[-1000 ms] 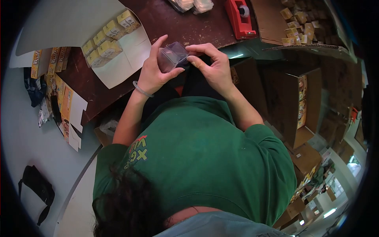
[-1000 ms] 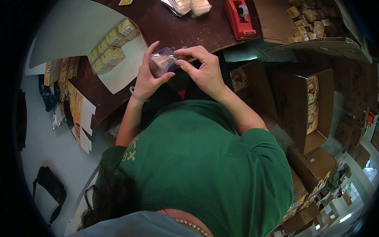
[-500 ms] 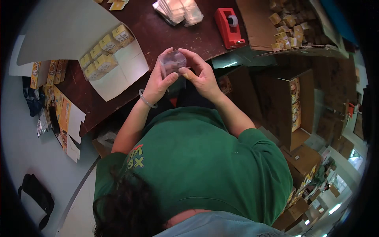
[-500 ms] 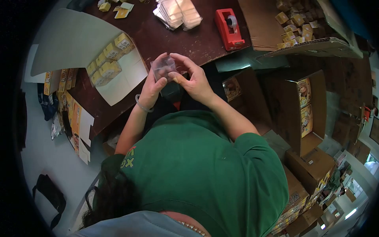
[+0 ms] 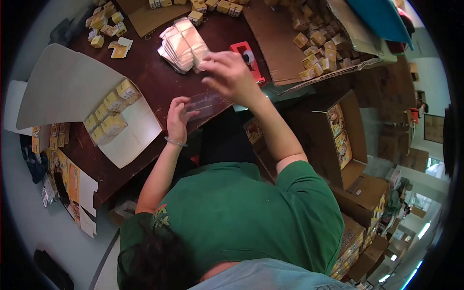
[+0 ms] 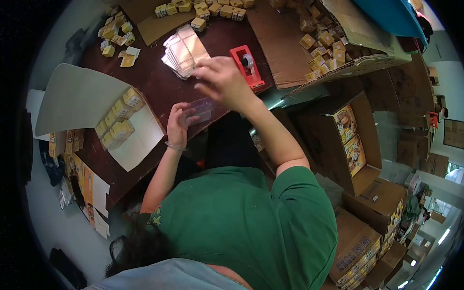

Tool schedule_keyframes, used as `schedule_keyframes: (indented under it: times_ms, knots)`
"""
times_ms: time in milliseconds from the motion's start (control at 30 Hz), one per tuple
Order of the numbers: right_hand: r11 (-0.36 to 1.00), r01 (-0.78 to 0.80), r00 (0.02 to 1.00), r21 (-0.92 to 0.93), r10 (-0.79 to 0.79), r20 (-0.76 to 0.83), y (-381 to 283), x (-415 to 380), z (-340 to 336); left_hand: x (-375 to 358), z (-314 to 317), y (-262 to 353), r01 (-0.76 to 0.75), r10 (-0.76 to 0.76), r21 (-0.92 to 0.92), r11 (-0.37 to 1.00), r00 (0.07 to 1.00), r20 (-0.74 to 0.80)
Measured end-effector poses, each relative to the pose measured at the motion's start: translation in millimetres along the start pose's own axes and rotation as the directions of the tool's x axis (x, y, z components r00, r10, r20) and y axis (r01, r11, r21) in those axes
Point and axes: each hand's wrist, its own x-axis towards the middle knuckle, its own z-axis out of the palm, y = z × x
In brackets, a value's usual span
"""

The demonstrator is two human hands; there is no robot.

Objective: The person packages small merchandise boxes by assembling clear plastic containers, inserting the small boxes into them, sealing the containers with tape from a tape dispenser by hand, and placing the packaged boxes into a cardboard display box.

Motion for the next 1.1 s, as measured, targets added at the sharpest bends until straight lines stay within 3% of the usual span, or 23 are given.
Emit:
schedule_keyframes:
  times_ms: [100,133,200,233,300,367,400,467,500,633,700,767,900,967,1033,1100]
  knots:
    - [0.952,-0.3,0.927,0.062,0.307,-0.218,69.6,28.9,-10.6,2.6,5.6,-5.3,-0.124,0.125,0.264,0.957,0.992,0.015]
    - [0.923,-0.384,0.903,0.022,0.38,-0.199,112.0,29.2,-4.3,4.4,4.3,-10.0,-0.151,0.145,0.384,0.911,0.988,0.046]
    - [0.793,-0.581,0.813,-0.182,0.557,-0.17,178.9,27.8,-8.4,7.9,1.9,-17.7,-0.189,0.163,0.401,0.896,0.982,0.098]
    - [0.63,-0.673,0.721,-0.388,0.675,-0.154,213.0,25.5,-16.0,8.6,2.6,-18.0,-0.191,0.165,0.418,0.888,0.981,0.099]
    - [0.425,-0.836,0.537,-0.347,0.764,-0.357,271.5,6.9,-37.1,7.9,2.6,-15.9,-0.219,0.192,0.399,0.891,0.976,0.106]
    - [0.013,-0.931,0.244,-0.364,0.764,-0.597,260.0,6.6,-59.1,8.4,-0.1,-15.3,-0.288,0.246,0.417,0.862,0.957,0.153]
    - [-0.137,-0.929,0.083,-0.345,0.83,-0.551,282.5,-5.3,-65.7,8.7,0.4,-13.8,-0.302,0.256,0.42,0.856,0.953,0.164]
    - [-0.281,-0.908,-0.032,-0.312,0.788,-0.614,301.0,-23.9,-56.3,11.6,-16.2,-26.7,-0.306,0.254,0.457,0.835,0.951,0.174]
    - [-0.297,-0.895,-0.062,-0.331,0.821,-0.568,301.9,-22.4,-58.0,8.9,-11.4,-22.2,-0.26,0.217,0.417,0.871,0.965,0.15]
    - [0.154,-0.888,0.383,-0.433,0.768,-0.513,306.3,38.4,-60.7,5.8,-3.1,-16.4,-0.207,0.174,0.363,0.908,0.977,0.122]
    - [0.33,-0.839,0.519,-0.432,0.724,-0.455,329.6,62.6,-57.0,4.0,-2.8,-13.5,-0.198,0.162,0.358,0.912,0.978,0.128]
    - [0.336,-0.835,0.516,-0.436,0.755,-0.405,357.8,81.0,-52.5,3.9,-1.7,-12.8,-0.2,0.169,0.376,0.905,0.979,0.114]
    - [0.209,-0.873,0.384,-0.44,0.851,-0.357,397.5,89.7,-41.3,4.2,-2.9,-13.6,-0.22,0.192,0.386,0.896,0.975,0.112]
    - [0.212,-0.885,0.37,-0.414,0.859,-0.353,406.1,91.9,-36.5,4.7,-4.6,-12.8,-0.244,0.206,0.412,0.878,0.969,0.136]
    - [0.32,-0.893,0.421,-0.317,0.843,-0.336,406.3,97.1,-32.8,5.1,-9.0,-17.2,-0.25,0.208,0.424,0.87,0.968,0.142]
    - [0.557,-0.83,0.542,-0.035,0.789,-0.29,397.1,104.9,-28.7,7.4,-16.6,-24.4,-0.283,0.244,0.462,0.841,0.959,0.144]
